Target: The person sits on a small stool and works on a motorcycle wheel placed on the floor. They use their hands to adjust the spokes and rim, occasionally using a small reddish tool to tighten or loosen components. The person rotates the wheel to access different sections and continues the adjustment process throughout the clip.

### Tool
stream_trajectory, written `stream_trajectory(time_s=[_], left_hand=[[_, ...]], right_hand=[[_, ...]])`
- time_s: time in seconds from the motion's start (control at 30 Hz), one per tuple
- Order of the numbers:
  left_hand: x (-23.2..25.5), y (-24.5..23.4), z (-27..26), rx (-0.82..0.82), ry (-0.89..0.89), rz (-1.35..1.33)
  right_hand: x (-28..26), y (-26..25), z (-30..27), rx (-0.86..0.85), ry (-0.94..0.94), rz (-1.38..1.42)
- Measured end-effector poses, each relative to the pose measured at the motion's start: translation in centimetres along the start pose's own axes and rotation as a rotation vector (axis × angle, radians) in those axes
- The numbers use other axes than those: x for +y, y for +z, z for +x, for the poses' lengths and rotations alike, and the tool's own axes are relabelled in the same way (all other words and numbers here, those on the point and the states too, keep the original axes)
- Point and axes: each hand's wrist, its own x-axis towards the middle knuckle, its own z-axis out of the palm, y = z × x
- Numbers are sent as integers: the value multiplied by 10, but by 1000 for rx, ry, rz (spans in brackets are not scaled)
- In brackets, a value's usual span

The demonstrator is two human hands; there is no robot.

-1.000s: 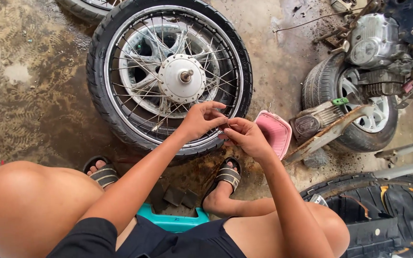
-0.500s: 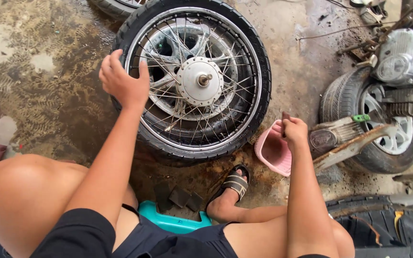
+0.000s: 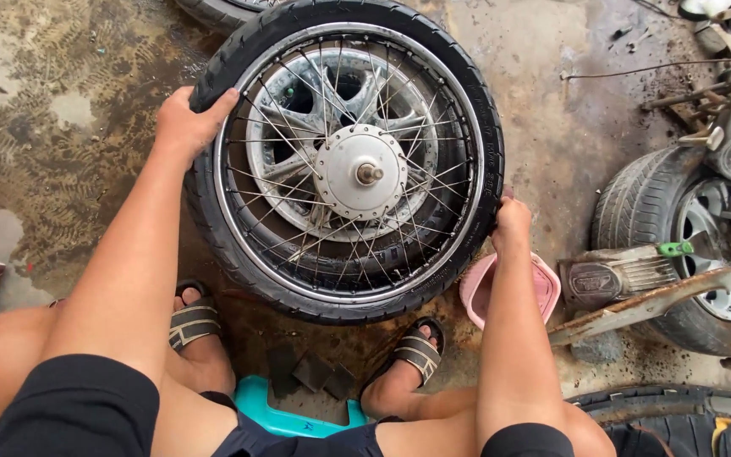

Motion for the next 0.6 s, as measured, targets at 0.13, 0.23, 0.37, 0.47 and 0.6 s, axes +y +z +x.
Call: stream_trajectory(time_s=[0.13, 0.23, 0.37, 0.47, 0.6], left_hand=[[2, 4, 4, -4, -39, -114], [-3, 3, 6, -7, -84, -90], [-3, 5, -6, 71, -24, -147], [-9, -3, -19, 90, -13, -157], [-8, -13, -36, 95, 31, -183]], right_hand=[[-2, 5, -15, 51, 84, 89], [0, 10, -20, 165, 80, 75], [-1, 10, -31, 119, 46, 79], [-4, 7, -45, 128, 31, 96], [-18, -7, -57, 93, -29, 106]])
